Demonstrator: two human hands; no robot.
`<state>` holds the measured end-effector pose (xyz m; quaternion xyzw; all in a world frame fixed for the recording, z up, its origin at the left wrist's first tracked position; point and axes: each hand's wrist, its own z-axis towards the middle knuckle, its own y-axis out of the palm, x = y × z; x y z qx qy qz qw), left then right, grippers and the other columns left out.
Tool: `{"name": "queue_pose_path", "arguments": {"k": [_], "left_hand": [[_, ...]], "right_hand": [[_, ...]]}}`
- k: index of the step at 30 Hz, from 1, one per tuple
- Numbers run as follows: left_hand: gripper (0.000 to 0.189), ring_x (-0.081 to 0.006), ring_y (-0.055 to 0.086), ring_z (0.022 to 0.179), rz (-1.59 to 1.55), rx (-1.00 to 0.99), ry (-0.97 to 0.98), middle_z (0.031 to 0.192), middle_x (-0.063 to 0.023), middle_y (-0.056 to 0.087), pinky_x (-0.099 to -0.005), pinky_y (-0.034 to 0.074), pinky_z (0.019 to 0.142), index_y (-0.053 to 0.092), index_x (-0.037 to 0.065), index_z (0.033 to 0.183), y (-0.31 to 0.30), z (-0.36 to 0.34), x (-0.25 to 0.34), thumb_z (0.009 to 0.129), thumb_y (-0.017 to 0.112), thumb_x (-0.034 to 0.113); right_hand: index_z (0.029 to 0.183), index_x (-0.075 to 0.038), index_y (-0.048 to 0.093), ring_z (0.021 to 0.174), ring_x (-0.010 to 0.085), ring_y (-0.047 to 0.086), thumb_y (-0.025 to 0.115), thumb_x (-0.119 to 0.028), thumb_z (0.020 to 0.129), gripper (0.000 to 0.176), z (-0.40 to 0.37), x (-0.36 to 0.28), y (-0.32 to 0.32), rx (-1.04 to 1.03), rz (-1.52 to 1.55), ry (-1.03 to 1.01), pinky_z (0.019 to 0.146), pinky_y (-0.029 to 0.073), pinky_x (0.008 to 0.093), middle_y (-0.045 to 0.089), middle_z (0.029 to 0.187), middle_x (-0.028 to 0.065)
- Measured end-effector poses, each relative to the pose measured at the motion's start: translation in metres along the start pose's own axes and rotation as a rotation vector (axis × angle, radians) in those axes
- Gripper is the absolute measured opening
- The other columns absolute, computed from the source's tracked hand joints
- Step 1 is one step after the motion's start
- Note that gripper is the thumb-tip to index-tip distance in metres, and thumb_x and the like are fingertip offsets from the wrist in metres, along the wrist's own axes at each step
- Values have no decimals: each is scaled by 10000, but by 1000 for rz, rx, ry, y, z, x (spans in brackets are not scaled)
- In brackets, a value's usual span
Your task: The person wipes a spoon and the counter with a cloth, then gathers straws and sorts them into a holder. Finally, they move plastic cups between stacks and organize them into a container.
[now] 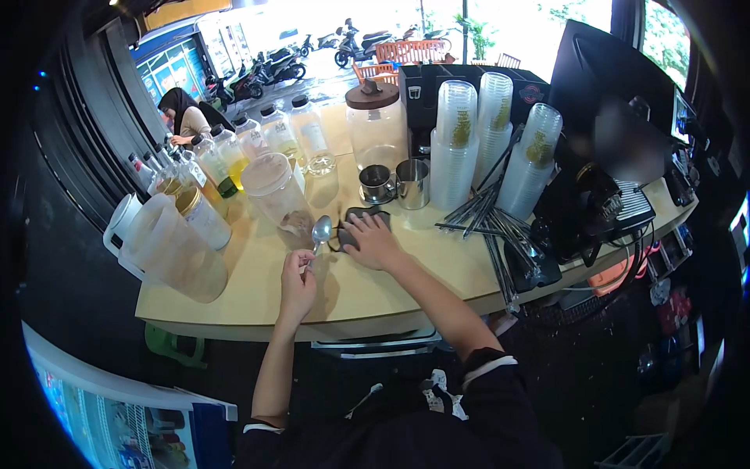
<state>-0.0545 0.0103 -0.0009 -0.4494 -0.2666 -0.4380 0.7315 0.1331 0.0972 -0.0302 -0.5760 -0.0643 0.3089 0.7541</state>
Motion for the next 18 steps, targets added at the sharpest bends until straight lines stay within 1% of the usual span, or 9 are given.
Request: {"name": "queue_pose_path", "arguments": {"k": [2,4,5,10,12,14,15,17,18], "left_hand": [[240,-270,531,886,26,20,72,937,-151,482,-333,438,762,477,-7,957,4,2,-4,747,416,-107],[237,-281,525,886,34,0,85,939,-155,477,-340,438,762,474,-9,949,5,3,1,746,410,-112],[233,-292,519,887,42,-6,97,942,-160,471,-348,437,763,471,-12,941,8,6,3,744,404,-117],[236,-338,513,892,148,-59,73,961,-174,462,-389,435,763,469,-20,941,30,17,-1,739,402,-123],[231,-355,514,894,157,-73,61,968,-180,460,-406,432,766,468,-24,941,36,24,-1,741,405,-121],[228,-382,533,895,314,-69,77,994,-191,472,-431,436,759,481,-20,957,41,27,-7,743,439,-85],[228,-382,533,895,308,-74,84,994,-191,472,-431,436,759,481,-20,957,40,28,-5,743,439,-85],[214,-384,556,878,460,-127,21,996,-193,514,-439,457,751,498,-12,988,38,32,1,775,487,-21],[214,-384,556,878,455,-129,29,996,-193,514,-439,457,751,498,-12,988,37,33,7,775,487,-21]], "right_hand": [[1307,-89,401,1303,347,281,500,-379,850,550,2,-5,1,-2,3,-38,1077,188,470,338,1398,143],[1291,-109,439,1291,328,317,507,-381,844,529,-10,-12,-6,-126,107,-297,1080,196,457,365,1386,127],[1261,-113,477,1287,330,325,523,-383,832,508,-22,-15,-10,-125,101,-361,1076,207,462,393,1369,123],[1231,-95,492,1263,328,353,534,-405,824,514,-48,-18,-27,-67,151,-334,1055,246,458,424,1330,142],[1195,-45,491,1232,336,385,537,-370,843,481,-50,-17,-36,-18,218,-249,1045,273,443,412,1333,168],[1170,-35,500,1202,336,411,546,-347,843,454,-57,-13,-43,2,203,-222,1025,299,436,425,1317,170],[1146,-25,509,1173,335,436,554,-324,844,427,-61,-9,-45,17,190,-203,1006,325,430,438,1300,172],[1130,-25,515,1158,332,448,552,-306,847,400,-69,-2,-49,18,187,-178,993,338,426,445,1291,170],[1114,-25,522,1143,330,460,551,-288,849,374,-73,1,-50,14,193,-161,981,351,422,451,1282,167]]}}
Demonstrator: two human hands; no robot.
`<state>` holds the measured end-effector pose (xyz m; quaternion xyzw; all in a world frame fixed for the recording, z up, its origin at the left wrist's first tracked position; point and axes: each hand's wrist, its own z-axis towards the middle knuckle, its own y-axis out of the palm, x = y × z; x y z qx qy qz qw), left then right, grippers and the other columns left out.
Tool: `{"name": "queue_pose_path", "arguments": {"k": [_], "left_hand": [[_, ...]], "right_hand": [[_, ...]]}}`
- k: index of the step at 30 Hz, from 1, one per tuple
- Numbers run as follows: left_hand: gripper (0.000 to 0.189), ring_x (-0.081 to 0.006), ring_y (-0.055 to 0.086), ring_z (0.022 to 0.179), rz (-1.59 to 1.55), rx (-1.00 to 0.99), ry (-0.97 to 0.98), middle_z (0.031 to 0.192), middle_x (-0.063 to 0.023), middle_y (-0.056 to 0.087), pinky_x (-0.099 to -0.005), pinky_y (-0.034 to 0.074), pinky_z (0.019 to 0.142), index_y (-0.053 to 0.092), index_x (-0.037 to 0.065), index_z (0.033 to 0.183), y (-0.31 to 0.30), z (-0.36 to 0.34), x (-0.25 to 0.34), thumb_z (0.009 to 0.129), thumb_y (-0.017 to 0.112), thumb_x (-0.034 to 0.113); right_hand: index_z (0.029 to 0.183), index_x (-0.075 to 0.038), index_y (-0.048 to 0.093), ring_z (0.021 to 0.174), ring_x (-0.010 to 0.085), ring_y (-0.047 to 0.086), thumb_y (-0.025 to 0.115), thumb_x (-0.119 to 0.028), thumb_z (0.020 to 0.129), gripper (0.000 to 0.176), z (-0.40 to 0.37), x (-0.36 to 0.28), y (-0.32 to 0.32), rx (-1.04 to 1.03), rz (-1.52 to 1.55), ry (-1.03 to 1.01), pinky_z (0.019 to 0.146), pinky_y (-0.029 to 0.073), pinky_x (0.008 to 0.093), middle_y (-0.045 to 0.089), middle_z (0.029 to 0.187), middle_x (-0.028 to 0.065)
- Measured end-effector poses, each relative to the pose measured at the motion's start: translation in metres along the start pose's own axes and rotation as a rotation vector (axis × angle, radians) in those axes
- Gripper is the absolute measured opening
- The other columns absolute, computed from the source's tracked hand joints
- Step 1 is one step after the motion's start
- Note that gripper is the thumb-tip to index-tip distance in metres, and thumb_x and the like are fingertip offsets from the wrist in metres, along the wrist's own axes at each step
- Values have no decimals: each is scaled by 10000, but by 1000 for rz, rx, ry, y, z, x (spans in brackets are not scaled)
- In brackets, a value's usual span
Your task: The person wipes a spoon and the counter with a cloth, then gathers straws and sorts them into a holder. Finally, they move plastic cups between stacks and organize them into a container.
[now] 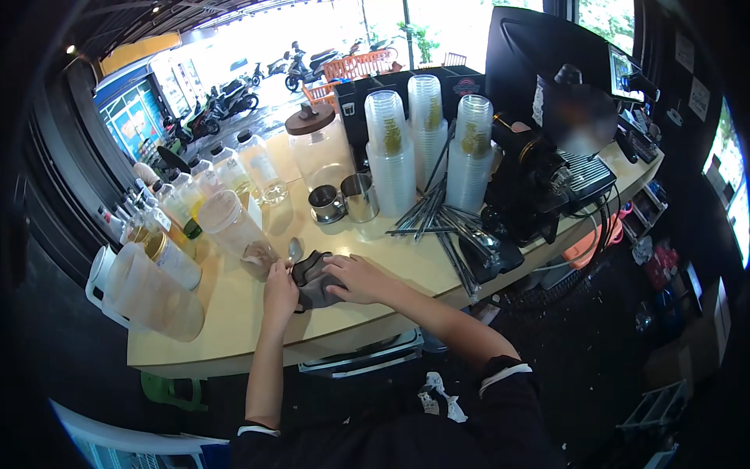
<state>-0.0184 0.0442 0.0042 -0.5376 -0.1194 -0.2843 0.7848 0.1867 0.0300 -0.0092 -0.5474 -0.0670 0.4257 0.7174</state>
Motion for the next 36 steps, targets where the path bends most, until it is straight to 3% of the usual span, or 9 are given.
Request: {"name": "queue_pose_path", "arguments": {"k": [3,7,9,10,12,19,24,26,36], "left_hand": [[273,-335,571,932,272,-177,-123,998,-143,581,-432,468,773,501,41,1054,-14,1,17,815,567,155],[370,-331,561,984,360,-171,-13,989,-163,575,-432,472,789,488,-1,1094,-26,15,55,815,591,218],[498,-324,529,1042,-90,2,303,1063,-160,558,-421,453,844,428,-19,1188,-17,27,75,801,626,224],[498,-324,529,1042,-96,0,310,1063,-160,558,-421,453,844,428,-19,1188,-9,34,88,801,626,224],[677,-321,456,1136,-660,-68,208,1200,-193,475,-419,397,927,331,-40,1277,14,50,121,762,684,218],[1128,-395,259,1268,-490,364,347,1368,-257,230,-437,267,1037,74,-31,1379,102,108,194,588,823,264],[1190,-399,290,1252,-359,417,269,1357,-262,233,-426,298,1033,23,-17,1390,120,126,214,543,833,183],[1172,-400,322,1230,-387,333,187,1342,-256,250,-429,325,1018,23,0,1396,118,128,210,549,819,154],[1160,-401,327,1224,-285,405,240,1330,-250,266,-431,336,1006,40,15,1398,110,136,182,539,812,131]], "right_hand": [[1092,-24,534,1155,321,457,557,-290,838,368,-10,9,-2,-21,44,21,968,355,410,447,1284,166],[1020,-30,569,1107,319,494,566,-234,830,279,-21,13,-24,52,88,9,937,385,405,484,1250,153],[911,-32,578,1056,317,523,584,-170,810,171,-32,14,-47,66,138,95,893,418,400,532,1188,136],[911,-32,578,1056,317,523,584,-170,810,171,-37,17,-56,69,132,102,893,418,400,532,1188,136],[829,-34,558,1028,304,535,603,-129,785,114,-52,24,-75,266,66,127,851,439,401,567,1106,127],[959,-53,542,1032,270,529,595,-132,766,216,-111,51,-131,266,-160,212,835,444,387,521,1111,98],[1000,-47,543,1061,265,511,598,-146,763,263,-128,63,-136,185,-196,232,851,434,390,501,1145,95],[1027,-39,533,1063,272,509,607,-155,757,303,-127,69,-133,158,-207,197,856,430,389,493,1156,106],[1017,-5,521,991,281,534,594,-89,699,337,-121,98,-119,183,-262,168,809,447,405,520,1046,128]]}}
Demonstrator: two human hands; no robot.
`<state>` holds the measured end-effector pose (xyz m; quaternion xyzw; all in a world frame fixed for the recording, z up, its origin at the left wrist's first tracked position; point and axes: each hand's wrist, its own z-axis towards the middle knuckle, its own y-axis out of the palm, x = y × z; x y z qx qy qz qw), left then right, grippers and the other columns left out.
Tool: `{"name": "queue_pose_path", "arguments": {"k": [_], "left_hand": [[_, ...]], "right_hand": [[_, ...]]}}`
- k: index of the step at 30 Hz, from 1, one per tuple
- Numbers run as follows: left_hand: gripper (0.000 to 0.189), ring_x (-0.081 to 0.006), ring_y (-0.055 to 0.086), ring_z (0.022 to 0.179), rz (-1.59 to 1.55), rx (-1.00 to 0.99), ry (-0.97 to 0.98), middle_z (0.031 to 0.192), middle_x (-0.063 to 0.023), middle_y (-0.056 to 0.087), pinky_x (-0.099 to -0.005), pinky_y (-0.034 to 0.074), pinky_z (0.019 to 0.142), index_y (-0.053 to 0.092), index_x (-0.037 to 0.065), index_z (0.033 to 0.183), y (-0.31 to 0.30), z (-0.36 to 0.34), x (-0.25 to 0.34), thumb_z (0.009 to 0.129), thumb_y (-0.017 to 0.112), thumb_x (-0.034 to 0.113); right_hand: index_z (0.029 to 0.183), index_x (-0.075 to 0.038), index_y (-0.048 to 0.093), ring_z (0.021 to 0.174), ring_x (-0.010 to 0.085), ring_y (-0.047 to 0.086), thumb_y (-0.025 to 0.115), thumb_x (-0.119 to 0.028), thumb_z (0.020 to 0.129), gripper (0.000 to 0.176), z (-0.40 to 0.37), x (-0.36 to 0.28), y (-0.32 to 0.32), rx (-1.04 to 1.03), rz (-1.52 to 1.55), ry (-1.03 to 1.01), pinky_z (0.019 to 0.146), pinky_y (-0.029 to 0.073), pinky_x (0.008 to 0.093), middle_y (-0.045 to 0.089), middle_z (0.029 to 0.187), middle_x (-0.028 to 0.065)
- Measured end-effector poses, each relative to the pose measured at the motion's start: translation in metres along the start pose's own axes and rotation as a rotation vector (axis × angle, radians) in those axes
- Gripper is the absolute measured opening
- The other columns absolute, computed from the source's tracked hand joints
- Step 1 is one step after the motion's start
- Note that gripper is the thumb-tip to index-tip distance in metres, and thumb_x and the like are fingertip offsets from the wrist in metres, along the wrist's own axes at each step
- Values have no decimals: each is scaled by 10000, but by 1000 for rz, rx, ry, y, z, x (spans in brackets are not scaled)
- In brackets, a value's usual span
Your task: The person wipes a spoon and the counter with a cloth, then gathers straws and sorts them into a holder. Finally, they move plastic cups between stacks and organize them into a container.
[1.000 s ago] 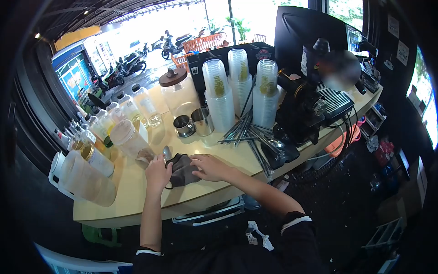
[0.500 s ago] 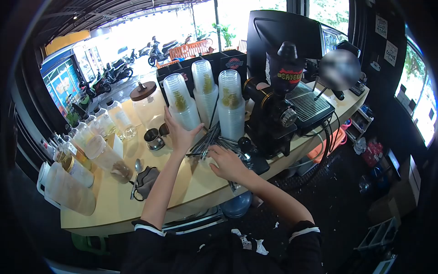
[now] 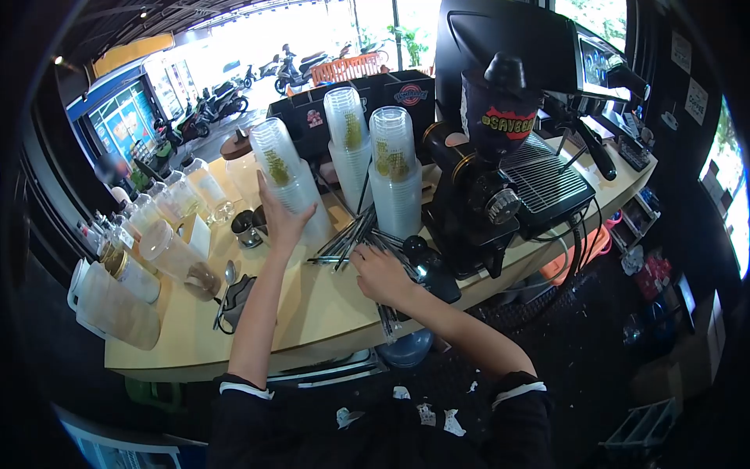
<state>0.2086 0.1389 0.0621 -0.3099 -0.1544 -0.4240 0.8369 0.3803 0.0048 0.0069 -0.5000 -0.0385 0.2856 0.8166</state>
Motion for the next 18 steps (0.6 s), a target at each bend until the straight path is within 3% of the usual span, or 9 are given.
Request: {"name": "queue_pose_path", "arguments": {"k": [2,10,13,16,18], "left_hand": [[1164,-398,310,1235,36,23,-3,1333,-252,262,-433,323,1020,39,7,1394,-5,3,-12,535,816,130],[1183,-401,250,1276,117,-22,-8,1383,-259,187,-418,269,1058,16,-26,1385,-17,8,-30,560,832,207],[1138,-377,198,1314,108,31,-45,1422,-260,98,-412,228,1074,-2,-67,1373,-24,-3,-30,647,795,299],[1024,-393,233,1284,-14,50,-81,1412,-245,110,-435,235,1057,24,-32,1385,-41,-25,-20,715,742,257],[849,-357,248,1286,-121,-29,-110,1401,-236,151,-433,246,1045,103,-28,1378,-52,-38,-13,794,669,215]], "right_hand": [[952,-10,538,947,268,540,568,-54,683,274,1,2,2,-39,-90,47,784,448,391,532,958,115],[883,-12,573,901,245,544,537,-10,696,191,7,13,14,-59,-188,38,770,441,363,539,888,97],[839,-15,579,891,245,546,534,1,687,160,9,11,11,-24,-157,23,764,440,364,542,876,98],[825,-19,583,874,248,551,532,-7,690,145,9,5,3,7,-108,36,759,441,360,547,860,99],[822,-21,584,865,249,553,530,-12,692,141,12,4,2,23,-72,41,755,441,359,550,852,98]]}}
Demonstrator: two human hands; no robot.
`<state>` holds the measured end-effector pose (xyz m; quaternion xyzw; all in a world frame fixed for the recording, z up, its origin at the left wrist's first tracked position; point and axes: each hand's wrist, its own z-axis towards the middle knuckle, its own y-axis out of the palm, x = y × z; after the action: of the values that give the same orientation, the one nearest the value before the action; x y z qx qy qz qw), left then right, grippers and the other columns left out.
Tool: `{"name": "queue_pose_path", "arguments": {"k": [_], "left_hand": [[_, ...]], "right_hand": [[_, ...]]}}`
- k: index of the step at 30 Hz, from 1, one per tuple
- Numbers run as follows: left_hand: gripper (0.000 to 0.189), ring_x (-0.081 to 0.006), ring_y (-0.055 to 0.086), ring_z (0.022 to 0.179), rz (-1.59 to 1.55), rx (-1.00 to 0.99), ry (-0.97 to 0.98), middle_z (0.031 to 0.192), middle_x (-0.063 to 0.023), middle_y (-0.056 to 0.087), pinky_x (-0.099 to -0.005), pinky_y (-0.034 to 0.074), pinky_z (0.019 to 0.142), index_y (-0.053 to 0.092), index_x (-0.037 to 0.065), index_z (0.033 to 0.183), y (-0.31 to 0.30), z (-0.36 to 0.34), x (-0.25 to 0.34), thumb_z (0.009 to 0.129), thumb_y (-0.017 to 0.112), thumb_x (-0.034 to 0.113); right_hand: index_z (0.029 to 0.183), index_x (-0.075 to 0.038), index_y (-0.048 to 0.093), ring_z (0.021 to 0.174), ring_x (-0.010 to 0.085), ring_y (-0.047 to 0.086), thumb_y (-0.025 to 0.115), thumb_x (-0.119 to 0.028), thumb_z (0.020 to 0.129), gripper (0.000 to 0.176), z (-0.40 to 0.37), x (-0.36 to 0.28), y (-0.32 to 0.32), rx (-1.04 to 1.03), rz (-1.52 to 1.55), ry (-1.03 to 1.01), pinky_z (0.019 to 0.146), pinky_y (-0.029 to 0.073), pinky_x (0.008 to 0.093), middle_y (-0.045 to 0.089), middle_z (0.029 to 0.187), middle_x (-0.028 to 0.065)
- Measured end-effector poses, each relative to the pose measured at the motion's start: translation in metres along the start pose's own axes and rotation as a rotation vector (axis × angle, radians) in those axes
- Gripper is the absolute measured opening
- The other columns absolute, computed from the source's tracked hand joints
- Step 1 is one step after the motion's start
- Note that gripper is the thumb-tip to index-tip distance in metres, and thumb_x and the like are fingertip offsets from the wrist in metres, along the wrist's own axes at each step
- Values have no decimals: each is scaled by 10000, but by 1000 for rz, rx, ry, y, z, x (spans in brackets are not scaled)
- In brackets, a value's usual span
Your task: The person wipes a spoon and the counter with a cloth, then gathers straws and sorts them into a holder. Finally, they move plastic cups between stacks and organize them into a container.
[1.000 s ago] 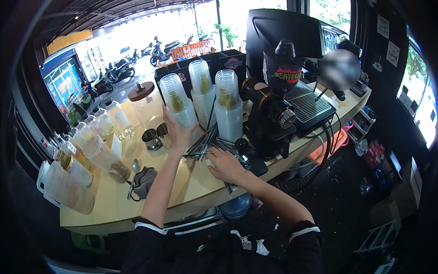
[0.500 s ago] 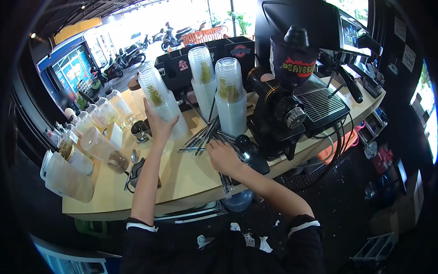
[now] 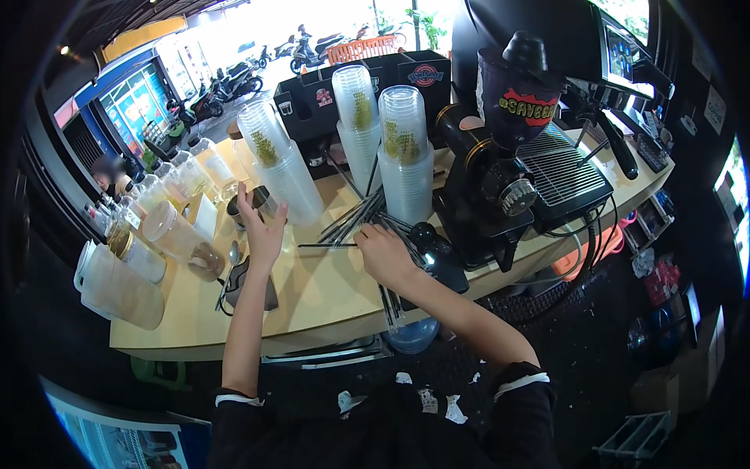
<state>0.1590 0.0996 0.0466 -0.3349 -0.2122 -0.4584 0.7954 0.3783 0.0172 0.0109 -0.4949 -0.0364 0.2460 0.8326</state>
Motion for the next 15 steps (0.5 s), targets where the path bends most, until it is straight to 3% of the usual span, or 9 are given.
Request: {"name": "queue_pose_path", "arguments": {"k": [7,9,15], "left_hand": [[564,-280,315,1269,-73,-17,-12,1362,-160,314,-403,261,1038,289,19,1334,-37,-21,15,877,565,201],[476,-240,343,1257,-276,-3,-102,1346,-132,360,-366,281,1028,331,34,1318,-50,-24,12,910,513,199],[412,-215,384,1229,-370,43,-200,1318,-127,400,-318,309,1010,363,26,1293,-90,-30,11,927,484,172]], "right_hand": [[852,-46,600,833,238,559,556,-24,702,158,13,-23,-3,67,146,-128,727,433,373,549,833,72],[870,-59,606,804,236,557,572,-21,712,166,18,-32,-3,113,170,-184,705,437,376,544,819,58],[867,-34,613,809,283,576,574,-44,728,144,31,-51,5,15,414,-198,706,458,399,565,812,85]]}}
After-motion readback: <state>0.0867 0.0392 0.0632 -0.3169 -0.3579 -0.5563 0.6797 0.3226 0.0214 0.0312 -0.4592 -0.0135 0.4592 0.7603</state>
